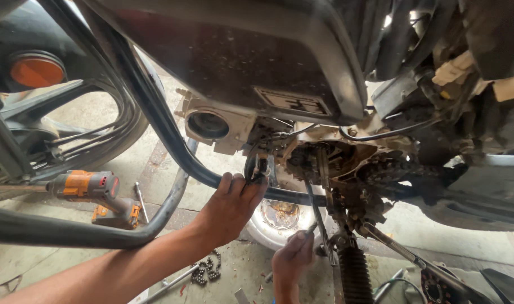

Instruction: The person is working on the underside of a motorcycle, using a metal scraper and pliers to clean and adjust components near the engine and chain area. They scrape off grime and manipulate small parts while the motorcycle is elevated on a stand.

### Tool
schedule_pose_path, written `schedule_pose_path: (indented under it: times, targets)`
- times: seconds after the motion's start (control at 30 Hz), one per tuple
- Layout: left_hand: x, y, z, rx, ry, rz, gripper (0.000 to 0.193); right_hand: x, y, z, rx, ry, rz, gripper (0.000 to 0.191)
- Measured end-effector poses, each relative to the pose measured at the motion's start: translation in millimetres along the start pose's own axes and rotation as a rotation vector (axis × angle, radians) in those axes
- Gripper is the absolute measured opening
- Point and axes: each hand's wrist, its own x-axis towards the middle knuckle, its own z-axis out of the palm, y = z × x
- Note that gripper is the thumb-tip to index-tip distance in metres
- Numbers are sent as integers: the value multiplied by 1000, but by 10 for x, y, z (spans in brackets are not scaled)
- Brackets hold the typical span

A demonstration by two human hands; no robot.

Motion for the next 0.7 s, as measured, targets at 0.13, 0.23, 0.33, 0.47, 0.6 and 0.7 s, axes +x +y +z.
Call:
schedule_pose_path:
  times: [0.13,0.23,0.33,0.47,0.6,0.7]
  targets:
    - [13,1,-16,-14,-14,-6,75,-11,-129,-27,50,170,123,47]
    - [22,-2,-32,14,-11,2,78,33,-173,-27,-18,-50,25,41]
    - [21,-9,-40,-21,-38,-3,78,-21,-137,-42,-67,133,-68,40]
    - [13,-9,-37,-14,-46,20,79,-75,10,-21,-54,15,-39,37]
    - [4,-5,-28,0,-53,12,76,-24,110,-64,-309,81,-360,36]
    - [11,6,-18,-13,-56,15,80,12,92,-96,-268,69,-351,35]
